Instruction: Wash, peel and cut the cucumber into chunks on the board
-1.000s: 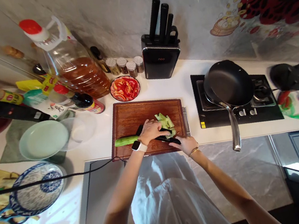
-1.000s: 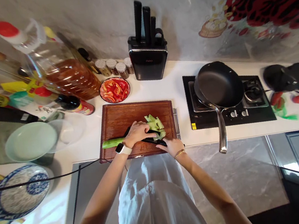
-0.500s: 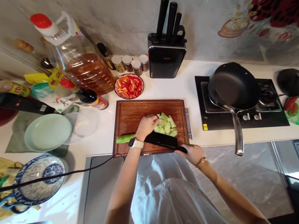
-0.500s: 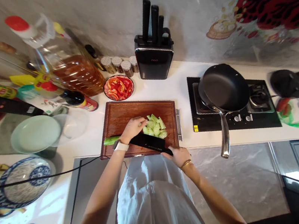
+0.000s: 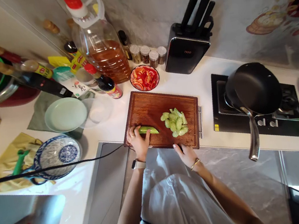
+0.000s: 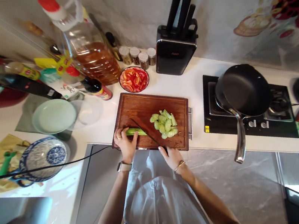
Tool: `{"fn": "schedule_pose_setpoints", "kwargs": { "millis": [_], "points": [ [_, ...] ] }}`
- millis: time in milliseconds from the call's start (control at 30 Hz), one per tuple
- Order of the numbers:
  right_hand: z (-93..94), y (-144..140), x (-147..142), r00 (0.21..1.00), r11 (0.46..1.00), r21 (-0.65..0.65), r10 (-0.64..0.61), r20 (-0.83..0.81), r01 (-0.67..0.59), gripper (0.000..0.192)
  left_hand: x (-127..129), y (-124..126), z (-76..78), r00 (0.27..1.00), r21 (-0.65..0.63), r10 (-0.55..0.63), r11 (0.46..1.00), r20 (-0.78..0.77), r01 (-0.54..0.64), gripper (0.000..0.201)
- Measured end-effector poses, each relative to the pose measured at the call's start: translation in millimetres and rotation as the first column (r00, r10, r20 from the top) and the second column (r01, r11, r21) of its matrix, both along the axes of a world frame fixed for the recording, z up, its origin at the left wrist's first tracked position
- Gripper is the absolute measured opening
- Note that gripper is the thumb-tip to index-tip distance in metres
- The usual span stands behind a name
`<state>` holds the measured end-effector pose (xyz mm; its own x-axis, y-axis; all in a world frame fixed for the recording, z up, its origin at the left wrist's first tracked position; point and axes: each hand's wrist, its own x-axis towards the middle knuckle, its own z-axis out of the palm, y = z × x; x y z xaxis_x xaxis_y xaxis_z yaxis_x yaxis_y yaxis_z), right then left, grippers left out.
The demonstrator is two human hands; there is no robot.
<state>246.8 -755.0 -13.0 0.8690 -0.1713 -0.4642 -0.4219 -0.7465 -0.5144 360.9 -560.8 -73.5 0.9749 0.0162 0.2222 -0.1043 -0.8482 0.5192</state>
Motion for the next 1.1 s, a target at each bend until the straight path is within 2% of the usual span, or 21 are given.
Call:
{"fn": "schedule_pose_setpoints", "kwargs": {
  "millis": [167,233,367,500,667,833,1100],
  "points": [
    [0.3,2.0,-2.8,0.998,0.994,-0.098,0.058,-0.006,-0.058,0.043,-9.9,1.4,-8.8,0.999,-0.126,0.033,0.991,0.000,-0.033,0.044],
    [-1.2,-1.1,-5.1,0.999,0.993,-0.105,0.050,-0.002,-0.050,0.046,-12.3,-1.3,-10.9,0.999,-0.138,0.051,0.989,0.004,-0.050,0.044],
    [-4.8,-10.7,-9.6,1.000,0.991,-0.131,-0.006,0.004,0.006,0.055,-16.1,-17.1,-14.7,1.000,-0.162,0.009,0.987,-0.021,-0.013,0.041],
    [-4.9,-20.8,-15.8,0.999,0.993,-0.108,-0.039,0.026,0.041,0.061,-21.8,-32.0,-15.7,0.995,-0.261,0.069,0.962,-0.065,-0.084,0.041],
    [-1.6,-24.6,-24.0,0.997,0.998,-0.066,-0.001,0.072,0.006,0.058,-27.9,-33.4,-16.1,0.987,-0.390,0.087,0.911,-0.134,-0.133,0.046],
    [-3.7,-23.8,-28.6,0.997,0.996,-0.081,0.031,0.069,-0.025,0.052,-28.6,-32.8,-17.3,0.987,-0.418,0.098,0.897,-0.131,-0.144,0.046],
    [-2.1,-30.5,-31.4,1.000,1.000,-0.014,0.014,0.021,-0.013,0.050,-28.7,-31.9,-19.3,0.984,-0.417,0.118,0.894,-0.132,-0.163,0.050]
  ]
}}
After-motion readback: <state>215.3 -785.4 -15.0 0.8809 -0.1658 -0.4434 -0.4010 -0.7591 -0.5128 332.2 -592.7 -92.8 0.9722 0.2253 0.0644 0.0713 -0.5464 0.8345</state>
